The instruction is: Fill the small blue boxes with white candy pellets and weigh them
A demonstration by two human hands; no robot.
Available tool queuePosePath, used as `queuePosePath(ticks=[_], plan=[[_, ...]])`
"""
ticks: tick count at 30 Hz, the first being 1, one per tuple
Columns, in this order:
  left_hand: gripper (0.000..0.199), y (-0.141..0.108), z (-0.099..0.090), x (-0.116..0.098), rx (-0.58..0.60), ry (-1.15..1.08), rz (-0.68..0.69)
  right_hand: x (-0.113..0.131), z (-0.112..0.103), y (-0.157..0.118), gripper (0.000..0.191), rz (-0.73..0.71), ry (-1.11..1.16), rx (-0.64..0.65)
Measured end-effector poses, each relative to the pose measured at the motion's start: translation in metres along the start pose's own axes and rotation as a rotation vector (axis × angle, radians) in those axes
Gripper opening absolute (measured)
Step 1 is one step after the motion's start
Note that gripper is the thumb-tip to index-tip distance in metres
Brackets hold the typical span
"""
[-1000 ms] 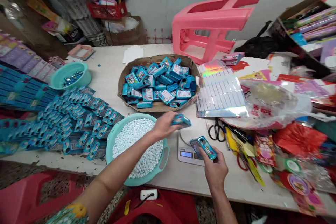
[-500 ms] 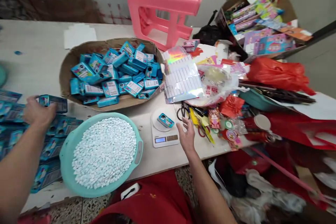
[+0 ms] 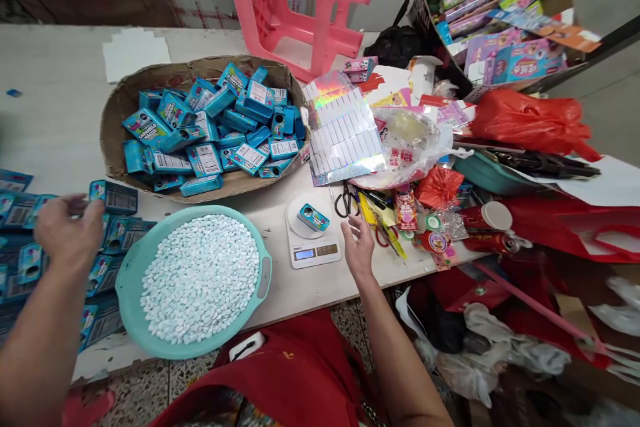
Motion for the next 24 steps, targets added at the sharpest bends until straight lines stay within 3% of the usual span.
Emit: queuePosePath(ticks=[2, 5, 8, 11, 14, 17, 21, 24], plan=[[0.033, -0.038, 0.009, -0.020, 0.008, 0.057, 0.106, 0.005, 0.004, -0.003, 0.034, -0.014, 0.012, 0.023], [0.031, -0.105, 0.054, -0.040, 0.290, 0.067, 0.201, 0.012, 0.012, -0.009, 0.034, -0.032, 0.022, 0.054], [0.037, -0.157, 0.095, -0.046, 0.518, 0.111, 0.235, 0.021, 0.023, -0.014, 0.034, -0.063, 0.041, 0.098], [0.038, -0.177, 0.112, -0.047, 0.612, 0.155, 0.268, 0.030, 0.034, -0.019, 0.034, -0.127, 0.057, 0.137], [0.027, -0.177, 0.111, -0.044, 0.711, 0.142, 0.217, 0.032, 0.046, -0.023, 0.041, -0.166, 0.034, 0.164], [0.017, -0.168, 0.099, -0.035, 0.768, -0.017, 0.011, 0.028, 0.057, -0.023, 0.048, -0.160, -0.026, 0.179], [0.023, -0.158, 0.080, -0.008, 0.584, -0.554, -0.622, 0.036, 0.057, -0.022, 0.045, -0.132, -0.067, 0.132], [0.020, -0.165, 0.082, -0.005, 0.555, -0.917, -0.990, 0.074, 0.051, -0.032, 0.044, -0.207, -0.047, 0.146]])
Point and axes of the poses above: each hand's wrist, its own y-axis towards the middle knuckle, its own z-axis out of the palm, x = y × z, the point moved 7 cm from there along y, towards the middle knuckle, and after that the axes turned 9 degrees about -x, right-handed, at the moved point
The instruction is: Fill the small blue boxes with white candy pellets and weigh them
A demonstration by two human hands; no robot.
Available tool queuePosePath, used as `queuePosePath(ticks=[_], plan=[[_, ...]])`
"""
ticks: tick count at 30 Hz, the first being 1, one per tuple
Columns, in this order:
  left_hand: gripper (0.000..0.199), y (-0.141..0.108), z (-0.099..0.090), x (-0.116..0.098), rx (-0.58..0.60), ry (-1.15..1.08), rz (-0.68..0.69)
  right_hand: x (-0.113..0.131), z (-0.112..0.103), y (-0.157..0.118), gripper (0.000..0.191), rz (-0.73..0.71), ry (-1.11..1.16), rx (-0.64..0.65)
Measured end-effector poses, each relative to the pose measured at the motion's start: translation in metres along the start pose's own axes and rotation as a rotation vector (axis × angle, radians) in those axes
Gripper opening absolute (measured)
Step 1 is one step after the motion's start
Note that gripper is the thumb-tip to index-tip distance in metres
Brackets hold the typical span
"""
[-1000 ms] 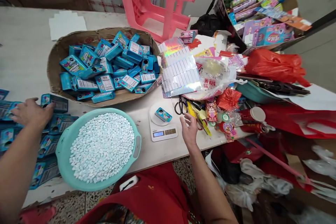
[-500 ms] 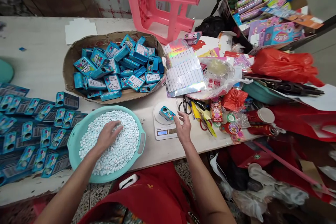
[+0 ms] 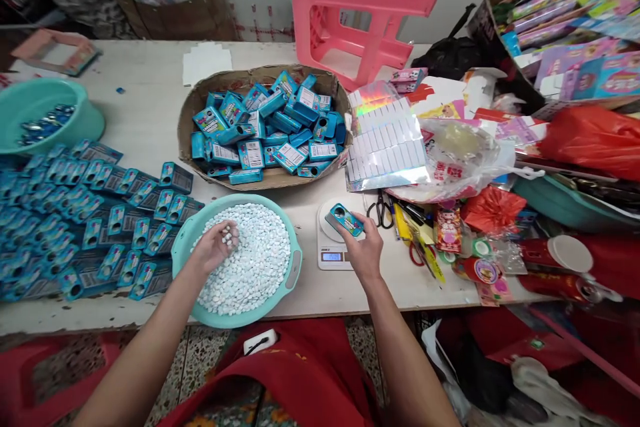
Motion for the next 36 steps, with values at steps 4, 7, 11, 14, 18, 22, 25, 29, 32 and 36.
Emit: queuePosePath(ticks=[4, 7, 11, 14, 18, 22, 25, 29, 32, 36], plan=[[0.029, -0.024, 0.023, -0.008, -0.006, -0.247, -0.085, 0.079, 0.010, -0.023, 0.034, -0.185, 0.094, 0.195], [0.034, -0.059, 0.049, -0.034, 0.025, -0.375, 0.116, 0.125, 0.038, -0.055, 0.032, -0.302, 0.108, 0.403], [0.035, -0.100, 0.065, -0.057, -0.033, -0.380, 0.446, 0.147, 0.076, -0.093, 0.032, -0.365, 0.073, 0.553], [0.034, -0.107, 0.059, -0.058, -0.140, -0.329, 0.577, 0.150, 0.090, -0.105, 0.032, -0.349, 0.059, 0.566], [0.033, -0.102, 0.046, -0.057, -0.175, -0.298, 0.614, 0.156, 0.097, -0.108, 0.032, -0.355, 0.033, 0.578], [0.032, -0.103, 0.041, -0.060, -0.166, -0.279, 0.609, 0.162, 0.102, -0.110, 0.033, -0.350, -0.011, 0.600], [0.029, -0.105, 0.039, -0.062, -0.143, -0.296, 0.609, 0.166, 0.107, -0.115, 0.033, -0.362, -0.020, 0.610], [0.021, -0.113, 0.016, -0.072, -0.160, -0.243, 0.721, 0.170, 0.110, -0.117, 0.032, -0.378, 0.004, 0.621], [0.021, -0.125, -0.005, -0.079, -0.053, 0.131, 0.815, 0.181, 0.110, -0.120, 0.030, -0.442, 0.071, 0.640], [0.051, -0.146, -0.033, -0.066, 0.131, 0.661, 0.770, 0.210, 0.116, -0.145, 0.033, -0.556, 0.252, 0.742]])
Point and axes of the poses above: each hand's wrist, its own y-axis towards the middle knuckle, its own z-axis out of the palm, x = y × z, the point moved 7 cm from there along y, towards the middle knuckle, and after that the axes turned 9 degrees about -x, right-handed, at the moved point
